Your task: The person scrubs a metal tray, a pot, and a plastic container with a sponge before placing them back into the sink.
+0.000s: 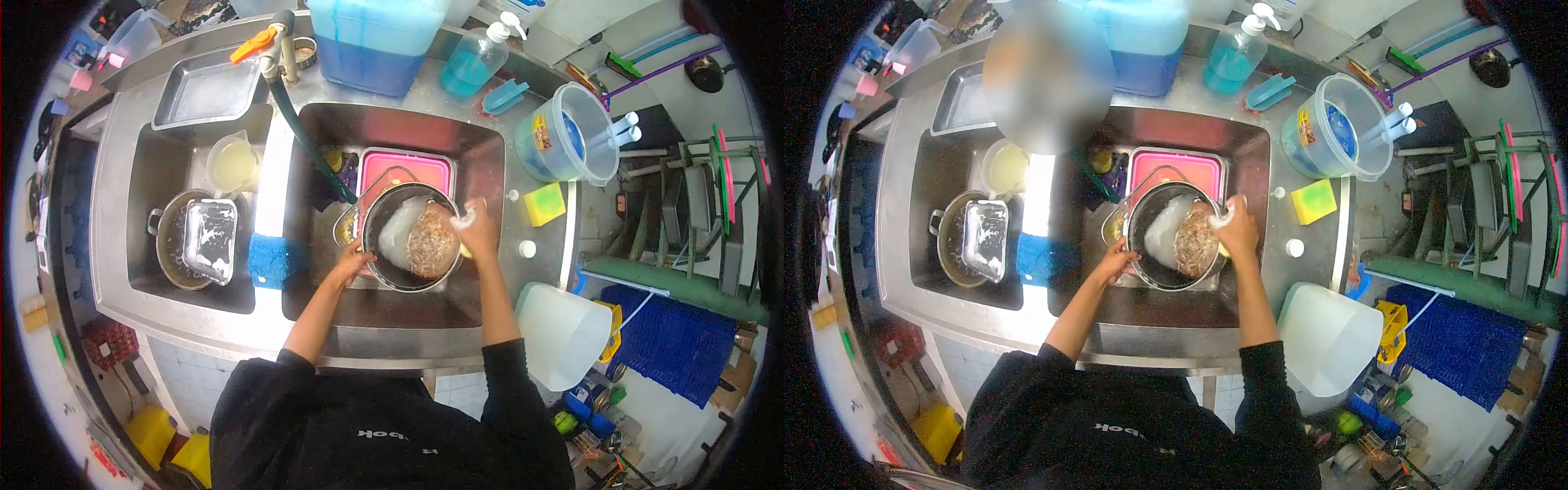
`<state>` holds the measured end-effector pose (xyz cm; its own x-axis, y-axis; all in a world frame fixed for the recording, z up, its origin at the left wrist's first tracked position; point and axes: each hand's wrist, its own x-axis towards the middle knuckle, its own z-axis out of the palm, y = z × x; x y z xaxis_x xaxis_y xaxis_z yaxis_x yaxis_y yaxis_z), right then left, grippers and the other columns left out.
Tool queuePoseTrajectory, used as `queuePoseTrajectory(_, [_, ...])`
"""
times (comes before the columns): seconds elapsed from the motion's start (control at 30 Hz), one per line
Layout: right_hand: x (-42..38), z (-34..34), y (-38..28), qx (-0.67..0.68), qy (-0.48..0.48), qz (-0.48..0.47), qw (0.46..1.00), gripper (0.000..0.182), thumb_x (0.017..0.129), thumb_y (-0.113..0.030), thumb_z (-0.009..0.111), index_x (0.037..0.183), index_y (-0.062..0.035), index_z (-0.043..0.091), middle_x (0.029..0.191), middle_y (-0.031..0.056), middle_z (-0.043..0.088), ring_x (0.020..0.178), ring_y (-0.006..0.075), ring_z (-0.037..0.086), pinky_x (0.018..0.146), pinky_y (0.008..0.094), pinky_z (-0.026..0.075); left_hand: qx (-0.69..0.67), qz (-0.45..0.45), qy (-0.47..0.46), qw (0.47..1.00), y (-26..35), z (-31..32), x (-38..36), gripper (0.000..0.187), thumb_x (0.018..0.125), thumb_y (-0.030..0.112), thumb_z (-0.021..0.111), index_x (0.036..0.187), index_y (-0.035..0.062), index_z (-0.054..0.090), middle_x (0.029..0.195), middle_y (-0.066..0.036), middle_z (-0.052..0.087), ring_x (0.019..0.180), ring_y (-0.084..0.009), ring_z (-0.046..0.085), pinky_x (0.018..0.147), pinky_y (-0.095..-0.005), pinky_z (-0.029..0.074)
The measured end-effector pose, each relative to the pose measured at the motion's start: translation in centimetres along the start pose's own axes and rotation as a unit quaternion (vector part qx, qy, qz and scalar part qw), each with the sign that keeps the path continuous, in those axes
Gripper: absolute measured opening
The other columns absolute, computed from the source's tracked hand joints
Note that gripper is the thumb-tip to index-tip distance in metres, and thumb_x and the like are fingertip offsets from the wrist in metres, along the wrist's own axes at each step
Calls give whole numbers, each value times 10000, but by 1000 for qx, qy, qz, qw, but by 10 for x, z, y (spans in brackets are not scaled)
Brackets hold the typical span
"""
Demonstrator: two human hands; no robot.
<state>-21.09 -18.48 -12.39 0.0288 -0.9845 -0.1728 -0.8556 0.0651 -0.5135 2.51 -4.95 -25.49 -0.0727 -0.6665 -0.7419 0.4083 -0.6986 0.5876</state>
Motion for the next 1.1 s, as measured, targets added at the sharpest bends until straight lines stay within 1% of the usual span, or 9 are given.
queuePoseTrajectory(0.23, [-62,46,-23,-83,-96,156,980,514,749,-312,585,1161,-46,430,921,254,612,887,424,585,804,473,456,-124,12,42,991,-3,-4,8,374,721,-37,551,1086,-4,475,823,-117,577,673,-241,625,545,-352,579])
queuePoseTrajectory(0.37, [-36,50,-36,-72,-123,122,982,397,768,-179,514,1146,-62,481,943,284,589,911,450,563,804,511,446,157,-26,97,982,-17,-2,16,541,731,58,611,1169,-150,371,978,-269,562,894,-388,586,762,-486,491])
queuePoseTrajectory(0.43, [-26,54,-41,-89,-115,67,987,343,766,-152,504,1087,-33,519,927,284,592,893,448,568,788,506,455,454,164,289,827,-8,42,-22,539,749,93,621,1166,-160,390,1025,-352,515,1088,-462,464,951,-524,326])
queuePoseTrajectory(0.5, [-25,52,-54,-109,-108,25,988,324,760,-132,497,1060,-14,531,908,283,595,872,446,573,775,500,463,551,378,245,702,-19,53,-20,515,833,220,537,1189,-125,399,1117,-365,465,1207,-427,358,1031,-492,217])
queuePoseTrajectory(0.57, [-29,42,-66,-103,-108,-1,989,336,738,-110,512,1059,-13,532,843,291,592,830,445,577,749,506,461,433,176,-159,870,-17,51,-16,501,908,303,369,1251,-62,366,1270,-283,402,1245,-375,329,1050,-455,194])
queuePoseTrajectory(0.67, [-37,19,-81,-115,-119,-62,984,460,731,-82,544,1185,-31,493,785,281,600,780,423,599,726,490,465,430,-43,-239,870,16,71,-21,510,934,347,227,1292,7,354,1346,-177,369,1263,-326,317,1065,-403,186])
queuePoseTrajectory(0.8, [-46,-7,-97,-156,-127,-119,972,593,700,-78,555,1280,-113,440,752,267,596,743,415,601,686,485,462,519,156,-348,765,18,81,11,487,939,341,228,1320,60,347,1370,-130,353,1296,-301,259,1074,-362,186])
queuePoseTrajectory(0.9, [-52,-27,-111,-143,-123,-126,974,598,697,-81,556,1283,-115,441,697,266,580,694,407,597,657,477,463,668,400,-248,576,3,75,25,489,930,357,247,1274,53,414,1325,-137,408,1243,-290,347,1050,-389,225])
queuePoseTrajectory(1.1, [-56,-19,-98,-69,-39,-130,988,577,706,-81,544,1273,-145,460,626,258,548,604,401,575,593,465,453,745,130,-127,642,31,73,37,535,914,409,288,1314,65,374,1380,-179,316,1305,-277,246,1070,-401,158])
